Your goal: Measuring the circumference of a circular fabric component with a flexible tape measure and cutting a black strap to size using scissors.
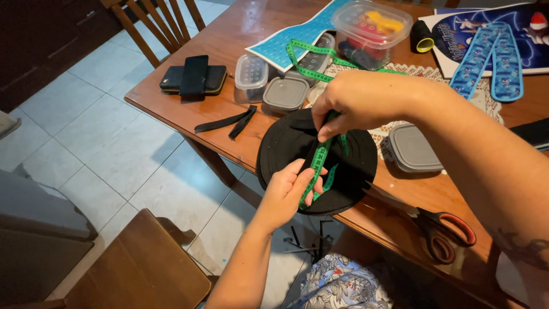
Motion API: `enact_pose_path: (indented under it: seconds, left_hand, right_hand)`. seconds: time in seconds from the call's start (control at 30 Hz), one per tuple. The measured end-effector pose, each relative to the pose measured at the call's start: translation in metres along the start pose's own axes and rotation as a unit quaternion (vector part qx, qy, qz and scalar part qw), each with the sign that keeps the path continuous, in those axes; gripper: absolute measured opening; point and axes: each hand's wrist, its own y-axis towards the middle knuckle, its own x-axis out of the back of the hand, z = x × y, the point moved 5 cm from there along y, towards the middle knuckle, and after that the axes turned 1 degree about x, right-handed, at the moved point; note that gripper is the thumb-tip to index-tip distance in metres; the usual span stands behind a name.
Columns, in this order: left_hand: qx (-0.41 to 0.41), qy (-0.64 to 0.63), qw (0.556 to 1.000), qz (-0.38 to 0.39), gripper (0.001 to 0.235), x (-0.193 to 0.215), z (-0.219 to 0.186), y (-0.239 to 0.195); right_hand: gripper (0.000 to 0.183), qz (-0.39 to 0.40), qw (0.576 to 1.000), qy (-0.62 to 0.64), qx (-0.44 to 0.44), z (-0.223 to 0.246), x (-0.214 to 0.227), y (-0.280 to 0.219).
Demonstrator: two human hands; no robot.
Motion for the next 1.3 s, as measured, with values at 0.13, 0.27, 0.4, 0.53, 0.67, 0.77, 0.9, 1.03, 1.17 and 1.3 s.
enact_pose_path:
  seconds: [0.13,0.27,0.4,0.53,0.67,0.77,0.9,1.03,1.17,1.3]
  left_hand:
    - [-0.021,0.016,0.999,-0.033,0.026,-0.001,0.004,0.002]
    - [-0.026,-0.003,0.998,-0.049,0.03,-0.003,0.009,-0.001]
    - [-0.045,0.039,0.996,-0.072,0.021,-0.005,0.009,-0.002]
    - [-0.039,0.02,0.995,-0.087,0.016,-0.005,0.024,-0.001]
    - [-0.021,-0.039,0.994,-0.102,0.013,-0.008,0.024,-0.002]
    - [-0.011,-0.094,0.989,-0.116,0.012,-0.004,0.022,-0.001]
    - [-0.053,-0.168,0.971,-0.163,0.007,0.03,0.019,0.01]
    - [-0.124,-0.312,0.928,-0.163,0.009,0.057,-0.023,0.016]
    - [-0.16,-0.385,0.894,-0.162,0.012,0.086,-0.032,0.012]
    - [-0.19,-0.497,0.832,-0.155,0.006,0.11,-0.025,0.013]
  right_hand:
    - [0.02,-0.006,1.0,0.001,-0.011,-0.003,0.001,-0.002]
    - [0.022,-0.017,1.0,-0.001,0.003,-0.008,-0.001,-0.001]
    - [0.022,-0.017,1.0,0.003,0.008,-0.01,-0.002,-0.001]
    - [0.023,-0.017,1.0,0.007,0.014,-0.012,-0.003,-0.001]
    - [0.022,-0.016,1.0,0.007,0.005,-0.015,-0.004,0.001]
    - [0.021,-0.014,1.0,0.024,0.001,-0.016,-0.004,0.002]
    - [0.023,-0.042,0.998,0.051,-0.006,-0.025,0.0,0.003]
    - [0.026,-0.065,0.993,0.088,-0.035,-0.042,-0.002,-0.003]
    - [0.025,-0.08,0.985,0.137,-0.06,-0.077,-0.02,0.001]
    - [0.017,-0.107,0.968,0.218,-0.056,-0.103,-0.026,0.003]
